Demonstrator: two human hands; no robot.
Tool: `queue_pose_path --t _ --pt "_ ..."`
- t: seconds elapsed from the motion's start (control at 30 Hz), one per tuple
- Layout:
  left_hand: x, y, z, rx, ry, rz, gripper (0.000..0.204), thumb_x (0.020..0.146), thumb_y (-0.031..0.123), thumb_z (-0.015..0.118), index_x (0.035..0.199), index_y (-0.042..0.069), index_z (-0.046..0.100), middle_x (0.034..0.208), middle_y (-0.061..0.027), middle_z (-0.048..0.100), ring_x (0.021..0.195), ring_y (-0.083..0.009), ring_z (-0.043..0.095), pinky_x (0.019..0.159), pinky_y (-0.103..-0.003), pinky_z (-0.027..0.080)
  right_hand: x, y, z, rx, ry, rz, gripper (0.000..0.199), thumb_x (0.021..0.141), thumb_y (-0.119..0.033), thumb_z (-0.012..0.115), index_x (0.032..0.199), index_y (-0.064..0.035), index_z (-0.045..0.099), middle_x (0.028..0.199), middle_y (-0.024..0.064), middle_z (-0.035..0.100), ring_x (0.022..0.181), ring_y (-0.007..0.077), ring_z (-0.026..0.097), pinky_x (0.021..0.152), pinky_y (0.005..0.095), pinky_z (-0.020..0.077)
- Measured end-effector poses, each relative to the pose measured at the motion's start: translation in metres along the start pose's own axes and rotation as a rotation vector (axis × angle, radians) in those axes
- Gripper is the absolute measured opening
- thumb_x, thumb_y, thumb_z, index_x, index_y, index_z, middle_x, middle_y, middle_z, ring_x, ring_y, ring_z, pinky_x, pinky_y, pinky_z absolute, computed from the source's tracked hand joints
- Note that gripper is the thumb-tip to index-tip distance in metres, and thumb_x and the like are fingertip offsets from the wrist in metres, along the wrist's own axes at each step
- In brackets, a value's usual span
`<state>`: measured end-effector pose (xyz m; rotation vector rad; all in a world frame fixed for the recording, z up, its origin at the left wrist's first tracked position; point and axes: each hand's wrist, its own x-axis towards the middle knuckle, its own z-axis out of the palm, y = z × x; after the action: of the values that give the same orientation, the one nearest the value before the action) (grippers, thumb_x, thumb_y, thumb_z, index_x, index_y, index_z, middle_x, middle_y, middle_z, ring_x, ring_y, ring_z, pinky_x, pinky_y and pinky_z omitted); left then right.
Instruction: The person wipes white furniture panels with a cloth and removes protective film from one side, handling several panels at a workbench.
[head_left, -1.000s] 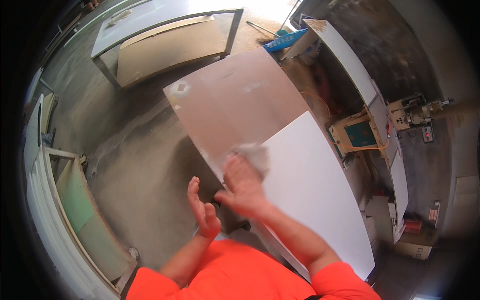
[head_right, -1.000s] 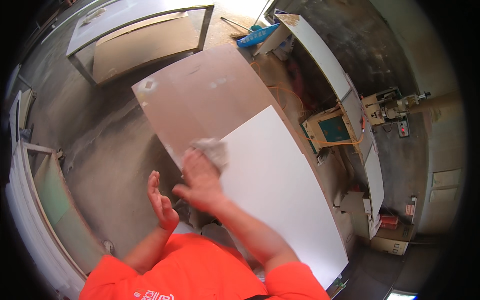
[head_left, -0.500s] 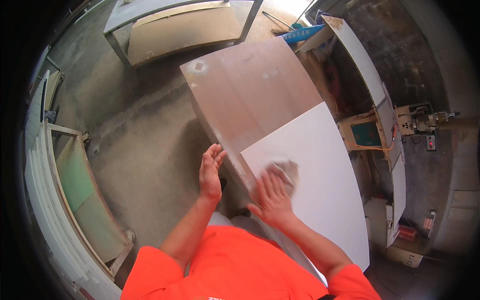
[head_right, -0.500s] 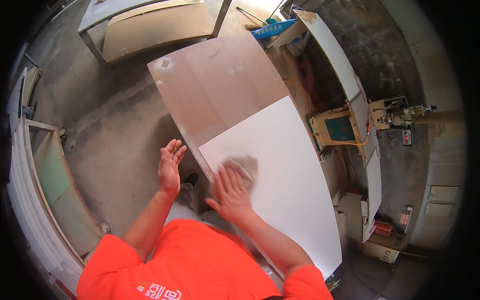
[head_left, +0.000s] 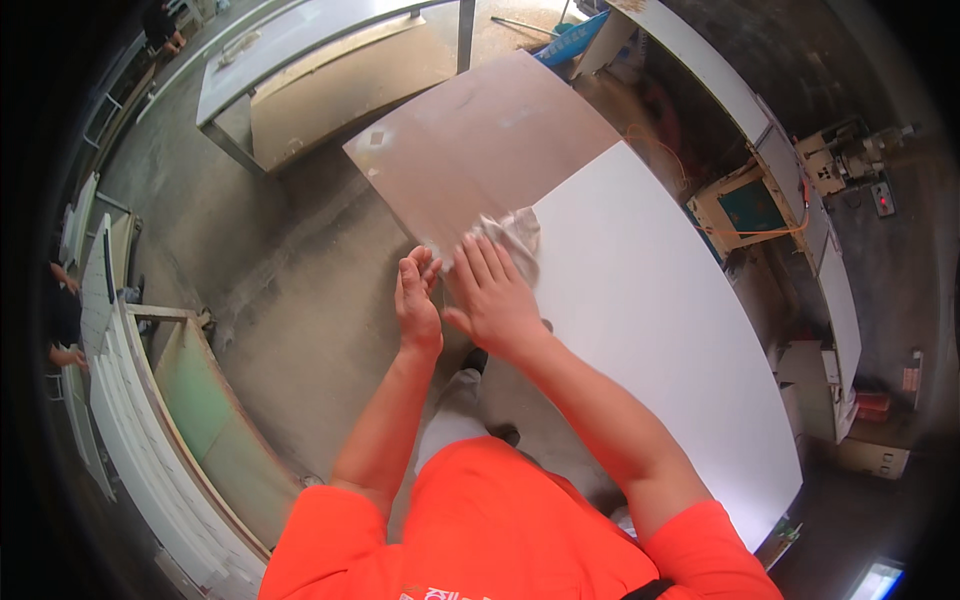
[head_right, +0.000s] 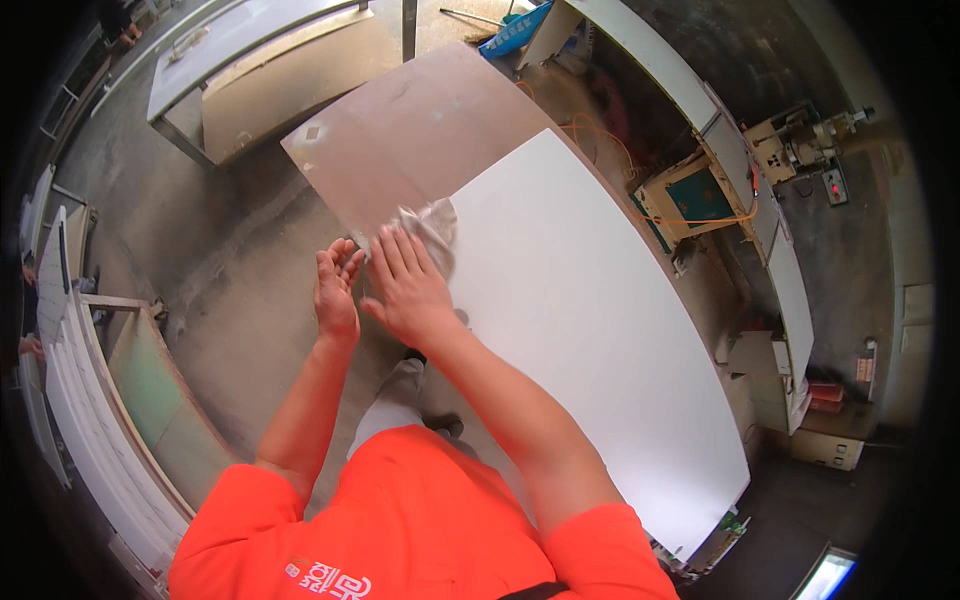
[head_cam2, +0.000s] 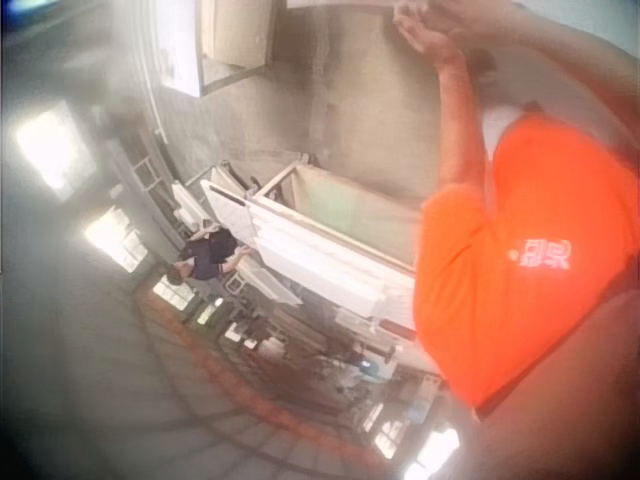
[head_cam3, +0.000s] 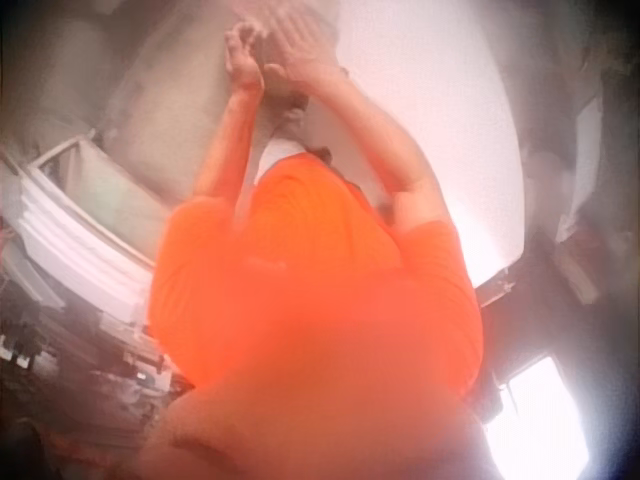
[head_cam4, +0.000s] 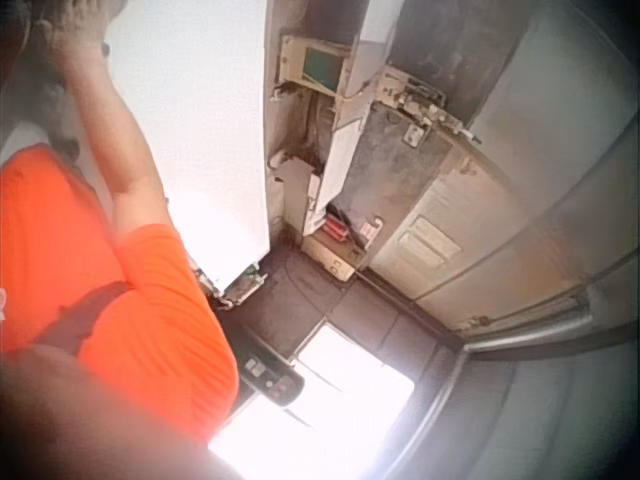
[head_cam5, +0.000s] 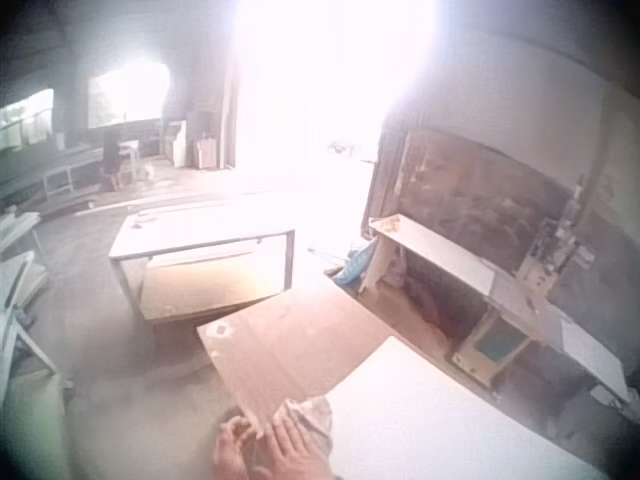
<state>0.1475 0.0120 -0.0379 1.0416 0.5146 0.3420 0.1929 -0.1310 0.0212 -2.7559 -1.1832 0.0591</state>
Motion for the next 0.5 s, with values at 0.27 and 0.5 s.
queue_pose_path --t 0.27,0.5 --pt "-0.021 -0.024 0.020 0.139 0.046 0.181 0.066 0.113 0.047 0.043 0.151 -0.006 0.044 0.150 -0.0201 0.054 0.137 -0.0298 0.054 0.117 -0.040 0.041 -0.298 0.007 -0.007 0.182 0.032 0.351 0.103 0.089 -0.060 0.070 0.163 -0.0012 0.027 0.172 0.0193 0.023 0.161 0.0389 0.015 0.131 0.0522 0.0114" --pt "0.010 0.000 0.057 1.064 -0.175 0.510 0.053 0.101 0.036 0.065 0.134 -0.005 0.060 0.120 -0.0226 0.072 0.113 -0.0374 0.068 0.100 -0.046 0.052 -0.549 0.038 -0.006 0.059 0.440 0.816 0.042 0.091 -0.036 0.075 0.120 -0.0053 0.070 0.133 0.0216 0.061 0.120 0.0445 0.059 0.110 0.0549 0.0402"
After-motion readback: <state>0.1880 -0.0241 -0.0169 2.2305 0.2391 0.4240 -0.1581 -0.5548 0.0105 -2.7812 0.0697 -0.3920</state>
